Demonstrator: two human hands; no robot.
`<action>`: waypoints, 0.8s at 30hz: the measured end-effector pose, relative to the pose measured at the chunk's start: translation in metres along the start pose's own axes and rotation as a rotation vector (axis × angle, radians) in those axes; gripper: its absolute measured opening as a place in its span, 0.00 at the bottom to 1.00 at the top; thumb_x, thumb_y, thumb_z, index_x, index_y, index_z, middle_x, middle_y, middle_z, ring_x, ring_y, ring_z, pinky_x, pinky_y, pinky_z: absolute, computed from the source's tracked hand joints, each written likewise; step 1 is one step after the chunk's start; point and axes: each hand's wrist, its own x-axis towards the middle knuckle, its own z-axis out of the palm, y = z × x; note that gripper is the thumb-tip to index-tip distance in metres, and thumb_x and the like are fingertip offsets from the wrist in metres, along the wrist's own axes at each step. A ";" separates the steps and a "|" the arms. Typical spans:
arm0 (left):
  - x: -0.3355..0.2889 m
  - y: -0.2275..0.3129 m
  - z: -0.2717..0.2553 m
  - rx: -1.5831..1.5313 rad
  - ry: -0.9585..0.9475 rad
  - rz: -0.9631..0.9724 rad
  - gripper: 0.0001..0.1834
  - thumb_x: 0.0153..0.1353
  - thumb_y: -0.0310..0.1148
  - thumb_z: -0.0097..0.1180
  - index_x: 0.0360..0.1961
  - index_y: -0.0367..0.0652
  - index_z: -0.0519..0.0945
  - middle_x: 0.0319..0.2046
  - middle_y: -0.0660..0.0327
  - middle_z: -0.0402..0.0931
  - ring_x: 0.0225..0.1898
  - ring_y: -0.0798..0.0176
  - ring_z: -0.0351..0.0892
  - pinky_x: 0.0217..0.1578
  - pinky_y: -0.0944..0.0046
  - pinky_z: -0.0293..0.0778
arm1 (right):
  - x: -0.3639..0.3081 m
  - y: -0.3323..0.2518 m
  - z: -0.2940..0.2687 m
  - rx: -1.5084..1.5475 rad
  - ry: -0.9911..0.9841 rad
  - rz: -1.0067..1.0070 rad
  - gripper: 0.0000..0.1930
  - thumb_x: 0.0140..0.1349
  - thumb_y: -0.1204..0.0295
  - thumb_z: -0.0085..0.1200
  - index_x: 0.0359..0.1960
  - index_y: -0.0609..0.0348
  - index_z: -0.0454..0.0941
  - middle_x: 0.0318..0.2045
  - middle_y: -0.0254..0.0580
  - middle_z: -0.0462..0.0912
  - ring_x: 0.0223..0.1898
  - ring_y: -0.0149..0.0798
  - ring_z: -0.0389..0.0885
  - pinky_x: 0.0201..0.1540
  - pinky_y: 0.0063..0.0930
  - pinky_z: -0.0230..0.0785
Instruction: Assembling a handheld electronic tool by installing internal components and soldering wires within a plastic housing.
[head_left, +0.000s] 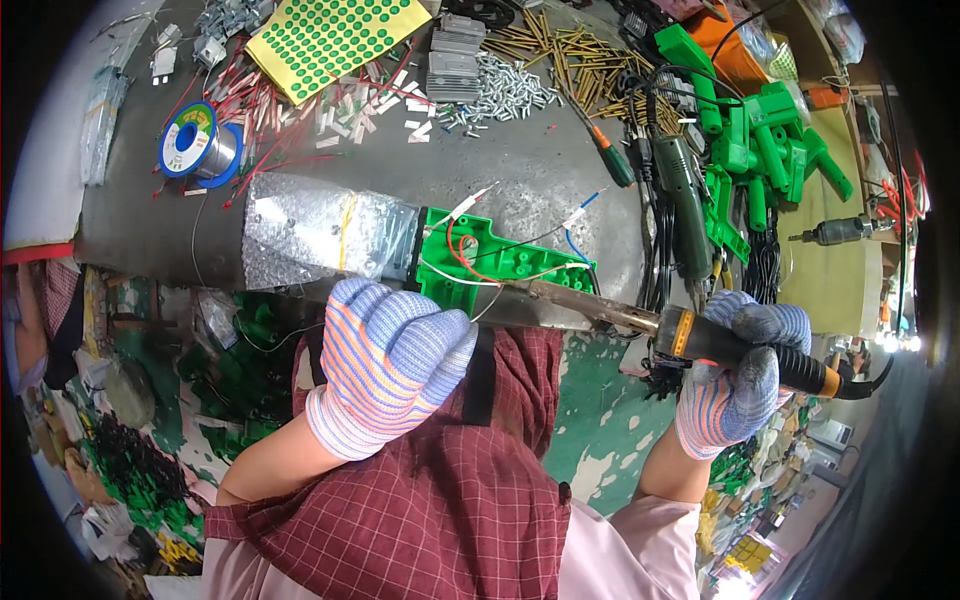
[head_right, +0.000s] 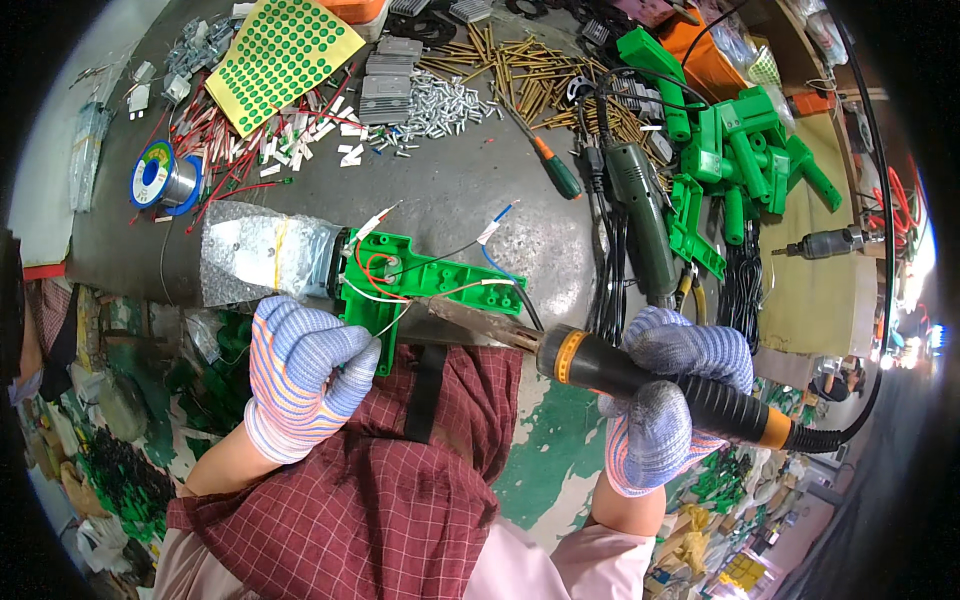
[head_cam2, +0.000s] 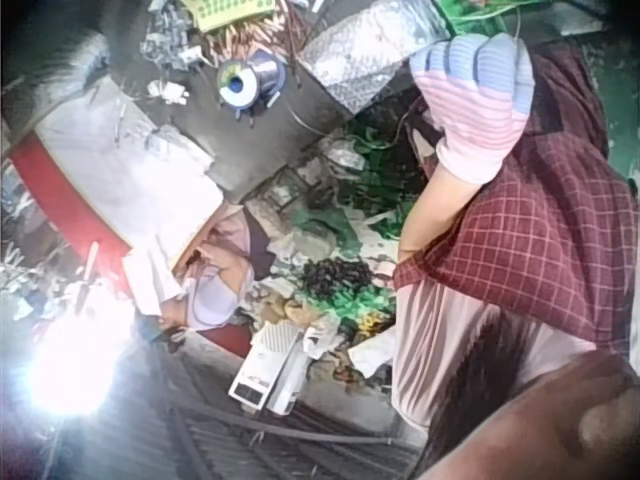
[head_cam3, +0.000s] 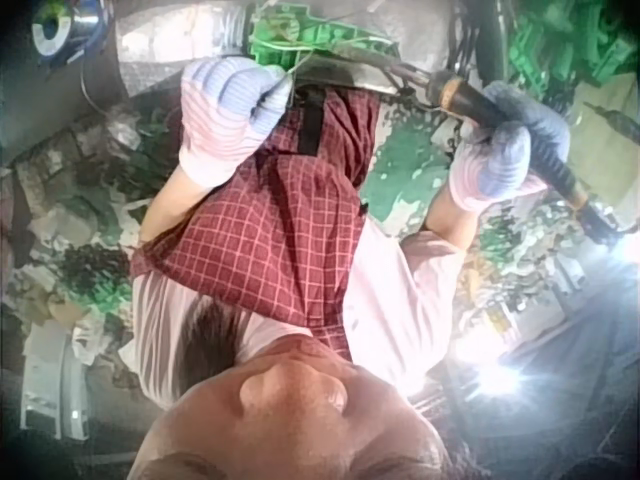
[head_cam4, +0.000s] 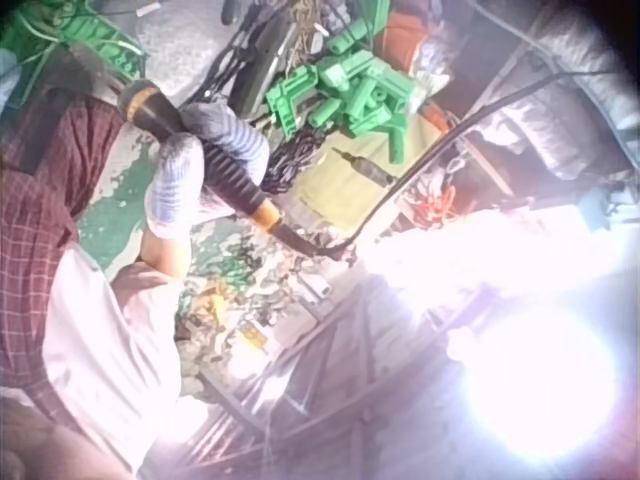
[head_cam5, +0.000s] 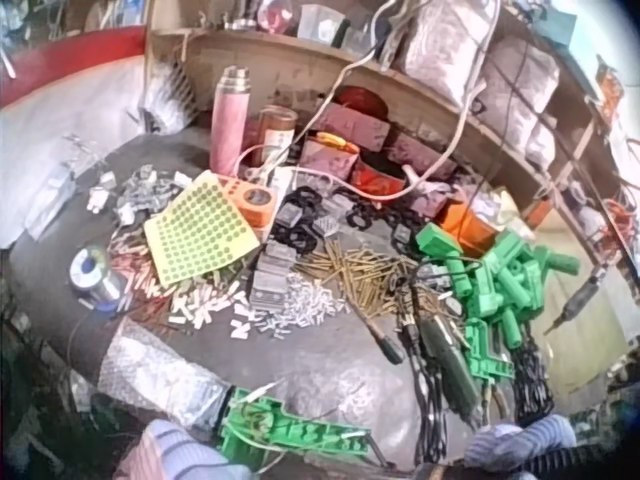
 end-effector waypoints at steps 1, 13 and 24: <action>0.000 0.000 0.001 0.000 0.001 -0.002 0.14 0.48 0.33 0.69 0.37 0.49 0.80 0.33 0.63 0.73 0.34 0.56 0.74 0.39 0.53 0.67 | 0.000 0.001 -0.001 0.000 -0.002 0.006 0.22 0.54 0.60 0.70 0.37 0.61 0.71 0.30 0.41 0.75 0.29 0.39 0.76 0.37 0.37 0.69; 0.005 -0.001 0.006 -0.019 0.016 0.006 0.13 0.47 0.33 0.68 0.35 0.49 0.80 0.29 0.63 0.73 0.30 0.57 0.74 0.36 0.53 0.67 | -0.001 -0.003 0.005 0.068 0.013 -0.004 0.23 0.51 0.62 0.73 0.36 0.59 0.70 0.28 0.39 0.75 0.27 0.37 0.73 0.32 0.36 0.66; 0.007 -0.004 0.009 -0.017 0.018 0.013 0.13 0.48 0.33 0.67 0.36 0.49 0.79 0.29 0.62 0.73 0.29 0.56 0.74 0.35 0.54 0.66 | 0.000 -0.004 0.001 0.078 -0.019 -0.026 0.22 0.50 0.64 0.73 0.37 0.59 0.71 0.28 0.42 0.77 0.25 0.36 0.71 0.28 0.33 0.62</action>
